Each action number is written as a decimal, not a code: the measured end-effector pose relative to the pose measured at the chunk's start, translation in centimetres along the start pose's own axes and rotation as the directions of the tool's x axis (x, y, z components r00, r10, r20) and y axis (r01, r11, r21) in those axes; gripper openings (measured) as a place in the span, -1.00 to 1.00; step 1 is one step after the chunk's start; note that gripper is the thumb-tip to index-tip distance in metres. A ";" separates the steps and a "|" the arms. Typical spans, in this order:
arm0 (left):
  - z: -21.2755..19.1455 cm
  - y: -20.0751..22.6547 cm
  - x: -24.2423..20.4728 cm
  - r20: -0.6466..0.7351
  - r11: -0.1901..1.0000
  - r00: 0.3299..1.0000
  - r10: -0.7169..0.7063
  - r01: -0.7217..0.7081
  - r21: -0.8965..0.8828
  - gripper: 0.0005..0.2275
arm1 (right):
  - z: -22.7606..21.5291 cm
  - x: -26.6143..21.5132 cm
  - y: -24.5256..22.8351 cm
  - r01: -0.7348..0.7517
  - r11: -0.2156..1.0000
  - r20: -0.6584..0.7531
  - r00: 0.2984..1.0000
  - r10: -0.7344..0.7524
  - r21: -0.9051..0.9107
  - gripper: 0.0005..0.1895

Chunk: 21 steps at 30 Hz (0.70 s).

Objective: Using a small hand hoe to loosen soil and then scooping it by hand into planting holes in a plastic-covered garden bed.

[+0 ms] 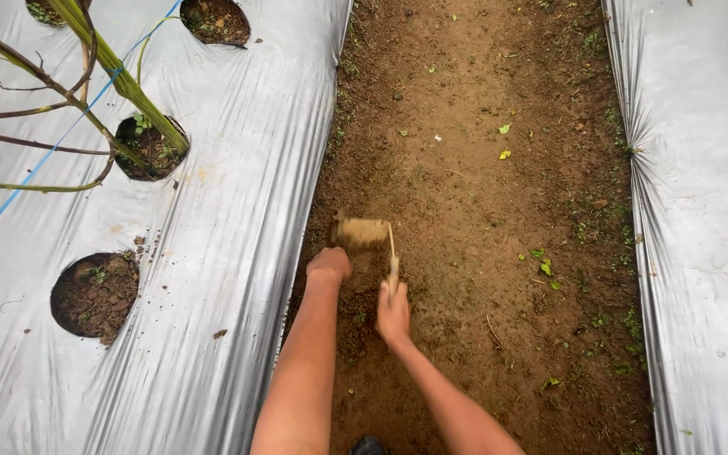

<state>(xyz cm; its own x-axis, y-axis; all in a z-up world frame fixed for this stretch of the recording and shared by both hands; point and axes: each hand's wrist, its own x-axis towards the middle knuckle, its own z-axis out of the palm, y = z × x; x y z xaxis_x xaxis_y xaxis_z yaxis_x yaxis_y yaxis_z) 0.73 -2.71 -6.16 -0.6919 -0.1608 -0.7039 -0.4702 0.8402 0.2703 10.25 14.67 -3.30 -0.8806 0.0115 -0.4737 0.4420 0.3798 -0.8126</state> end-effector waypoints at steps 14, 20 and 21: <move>-2.9 1.1 -4.9 -0.093 0.998 0.994 0.058 -0.056 0.027 -0.76 | 1.4 17.3 -14.2 -0.324 0.478 0.242 0.944 0.226 0.817 -0.58; -2.8 0.1 -5.6 -0.222 0.991 0.968 0.120 -0.129 -0.029 -0.77 | 4.2 17.3 -16.1 -0.429 0.484 0.352 0.903 0.246 0.762 -0.66; -2.1 -0.4 -4.3 -0.237 0.991 0.965 0.115 -0.128 -0.037 -0.77 | 3.9 15.5 -16.3 -0.404 0.587 0.318 0.915 0.250 0.701 -0.61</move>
<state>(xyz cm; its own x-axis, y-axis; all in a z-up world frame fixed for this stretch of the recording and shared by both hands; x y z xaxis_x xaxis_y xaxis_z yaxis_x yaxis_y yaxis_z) 2.77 -3.44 -1.83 -0.8515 -0.1808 -0.4922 -0.3979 0.8341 0.3821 -9.93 5.00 1.30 -0.6410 -0.1887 -0.7440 0.7350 -0.4304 -0.5240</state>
